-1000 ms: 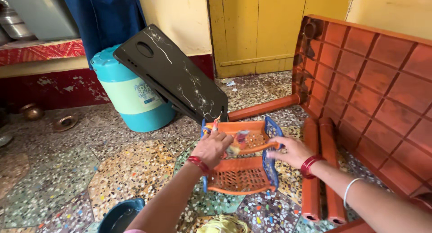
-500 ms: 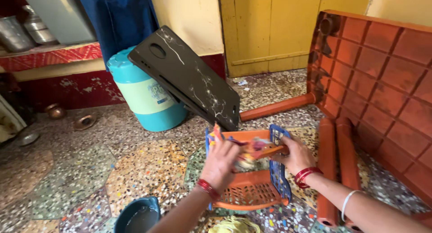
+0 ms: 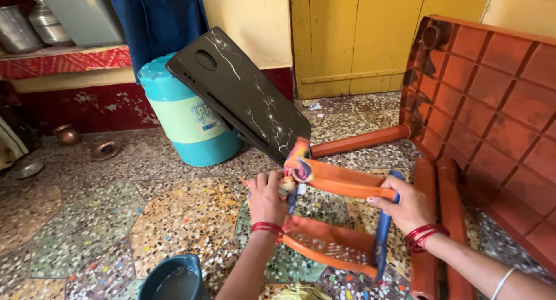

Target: The person assembles a small plastic chair by snapping blue side pieces onto an orange seat base, then wipes the assembled chair with a cloth. The person handles the chair parts and a cloth on a tiled floor.

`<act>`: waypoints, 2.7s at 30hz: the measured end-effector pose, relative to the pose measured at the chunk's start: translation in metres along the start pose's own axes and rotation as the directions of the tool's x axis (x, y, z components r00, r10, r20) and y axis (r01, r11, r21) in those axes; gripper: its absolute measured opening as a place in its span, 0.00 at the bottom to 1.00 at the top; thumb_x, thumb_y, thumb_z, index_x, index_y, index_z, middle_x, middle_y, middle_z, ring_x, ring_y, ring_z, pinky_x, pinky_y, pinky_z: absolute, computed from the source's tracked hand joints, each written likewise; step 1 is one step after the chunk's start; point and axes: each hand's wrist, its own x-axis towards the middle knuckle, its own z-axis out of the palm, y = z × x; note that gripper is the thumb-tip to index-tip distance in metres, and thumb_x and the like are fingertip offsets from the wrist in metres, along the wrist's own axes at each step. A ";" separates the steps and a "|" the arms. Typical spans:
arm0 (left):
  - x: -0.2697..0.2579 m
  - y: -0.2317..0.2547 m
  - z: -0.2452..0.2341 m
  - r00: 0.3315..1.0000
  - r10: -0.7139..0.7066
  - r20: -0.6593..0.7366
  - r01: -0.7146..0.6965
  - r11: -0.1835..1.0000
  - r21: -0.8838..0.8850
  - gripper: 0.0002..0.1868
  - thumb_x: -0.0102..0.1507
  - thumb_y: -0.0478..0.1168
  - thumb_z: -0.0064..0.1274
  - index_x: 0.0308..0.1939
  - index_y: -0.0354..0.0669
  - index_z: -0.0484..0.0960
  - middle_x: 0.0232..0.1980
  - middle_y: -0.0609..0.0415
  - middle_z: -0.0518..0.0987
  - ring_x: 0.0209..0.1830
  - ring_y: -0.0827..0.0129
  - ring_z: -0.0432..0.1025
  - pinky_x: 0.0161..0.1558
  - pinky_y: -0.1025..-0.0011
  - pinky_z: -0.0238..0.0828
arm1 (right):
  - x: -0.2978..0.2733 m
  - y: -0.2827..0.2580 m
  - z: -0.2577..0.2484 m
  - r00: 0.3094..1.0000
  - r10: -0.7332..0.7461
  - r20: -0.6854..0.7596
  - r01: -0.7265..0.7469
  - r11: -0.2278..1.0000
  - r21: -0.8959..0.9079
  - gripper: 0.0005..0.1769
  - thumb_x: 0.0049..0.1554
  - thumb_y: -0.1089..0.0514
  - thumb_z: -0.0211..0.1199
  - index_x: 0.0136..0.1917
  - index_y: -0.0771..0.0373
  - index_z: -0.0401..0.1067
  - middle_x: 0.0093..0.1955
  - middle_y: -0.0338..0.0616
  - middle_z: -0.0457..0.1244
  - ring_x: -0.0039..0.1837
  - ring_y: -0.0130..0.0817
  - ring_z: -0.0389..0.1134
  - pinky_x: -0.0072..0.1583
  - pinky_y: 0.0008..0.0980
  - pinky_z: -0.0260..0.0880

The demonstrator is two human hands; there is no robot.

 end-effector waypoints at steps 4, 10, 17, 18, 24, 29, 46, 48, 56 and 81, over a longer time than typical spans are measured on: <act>-0.022 -0.001 -0.002 0.915 -0.101 0.391 0.184 0.966 -0.181 0.19 0.55 0.35 0.57 0.52 0.48 0.82 0.49 0.43 0.81 0.50 0.50 0.78 0.56 0.58 0.76 | 0.004 0.012 0.013 0.868 -0.392 -0.305 0.382 0.919 -0.096 0.18 0.46 0.54 0.75 0.47 0.59 0.73 0.61 0.52 0.66 0.62 0.46 0.70 0.56 0.41 0.74; -0.078 0.002 0.013 0.608 -0.043 0.792 0.066 0.998 0.004 0.25 0.58 0.40 0.58 0.61 0.53 0.79 0.55 0.40 0.80 0.57 0.47 0.75 0.60 0.56 0.72 | 0.004 0.031 0.039 0.989 -0.133 -0.068 0.125 0.985 -0.115 0.20 0.43 0.59 0.77 0.49 0.54 0.74 0.60 0.46 0.65 0.61 0.46 0.68 0.60 0.43 0.69; -0.156 -0.007 0.051 0.200 -0.064 0.978 -0.161 0.982 0.097 0.28 0.59 0.48 0.58 0.64 0.51 0.76 0.61 0.41 0.77 0.62 0.46 0.72 0.62 0.54 0.69 | 0.028 0.051 0.022 0.989 -0.144 -0.043 0.137 0.981 -0.137 0.21 0.48 0.61 0.73 0.55 0.50 0.74 0.55 0.44 0.67 0.58 0.41 0.69 0.61 0.38 0.70; -0.160 -0.010 0.056 0.156 -0.079 0.985 -0.169 0.980 0.105 0.29 0.59 0.49 0.58 0.65 0.51 0.75 0.62 0.41 0.76 0.63 0.46 0.72 0.63 0.54 0.69 | 0.031 0.051 0.020 0.980 -0.174 -0.092 0.159 0.977 -0.144 0.21 0.48 0.60 0.74 0.55 0.52 0.73 0.54 0.44 0.68 0.58 0.41 0.69 0.61 0.39 0.70; -0.162 -0.037 0.045 -0.088 -0.147 0.985 -0.176 0.976 0.130 0.36 0.58 0.54 0.58 0.68 0.50 0.71 0.67 0.42 0.73 0.66 0.47 0.69 0.65 0.54 0.67 | 0.048 0.036 0.011 0.893 0.443 -0.075 -0.385 0.840 0.383 0.36 0.52 0.50 0.71 0.68 0.52 0.56 0.70 0.43 0.56 0.62 0.46 0.66 0.56 0.57 0.74; -0.125 -0.045 0.019 -0.138 -0.139 0.981 -0.080 0.988 0.128 0.41 0.57 0.59 0.58 0.72 0.50 0.67 0.71 0.43 0.69 0.70 0.48 0.67 0.67 0.55 0.65 | 0.056 0.029 0.017 0.865 0.452 0.217 -0.502 0.783 0.369 0.33 0.54 0.49 0.68 0.68 0.49 0.57 0.69 0.43 0.61 0.68 0.46 0.64 0.55 0.63 0.70; 0.046 -0.093 0.034 0.568 -0.582 0.583 0.794 0.575 -0.199 0.30 0.61 0.50 0.48 0.65 0.41 0.72 0.59 0.35 0.81 0.56 0.46 0.79 0.51 0.51 0.76 | 0.089 0.013 0.077 0.818 0.392 0.421 -0.575 0.565 0.592 0.26 0.63 0.63 0.51 0.73 0.50 0.61 0.75 0.46 0.58 0.72 0.51 0.63 0.63 0.60 0.73; 0.043 -0.123 0.039 0.618 -0.640 0.456 0.764 0.627 -0.155 0.25 0.62 0.46 0.48 0.59 0.36 0.78 0.54 0.32 0.83 0.52 0.46 0.80 0.50 0.51 0.76 | 0.087 -0.006 0.084 0.826 0.297 0.480 -0.554 0.585 0.592 0.25 0.62 0.61 0.54 0.72 0.53 0.64 0.74 0.46 0.61 0.72 0.48 0.64 0.64 0.58 0.75; 0.029 -0.214 0.032 0.668 -0.740 0.083 0.742 0.653 -0.148 0.20 0.64 0.46 0.46 0.58 0.47 0.79 0.51 0.38 0.82 0.53 0.41 0.76 0.53 0.49 0.71 | 0.079 -0.072 0.117 0.813 0.141 0.565 -0.493 0.683 0.539 0.27 0.60 0.56 0.60 0.72 0.52 0.65 0.71 0.44 0.63 0.69 0.41 0.65 0.65 0.52 0.71; -0.035 -0.193 -0.023 0.833 -0.553 -0.032 0.537 0.792 0.292 0.42 0.65 0.40 0.45 0.79 0.39 0.43 0.77 0.35 0.57 0.76 0.43 0.52 0.73 0.52 0.48 | 0.031 -0.111 0.164 0.805 -0.232 0.547 0.385 0.905 -0.182 0.63 0.51 0.47 0.71 0.84 0.54 0.31 0.87 0.46 0.26 0.85 0.45 0.31 0.81 0.44 0.40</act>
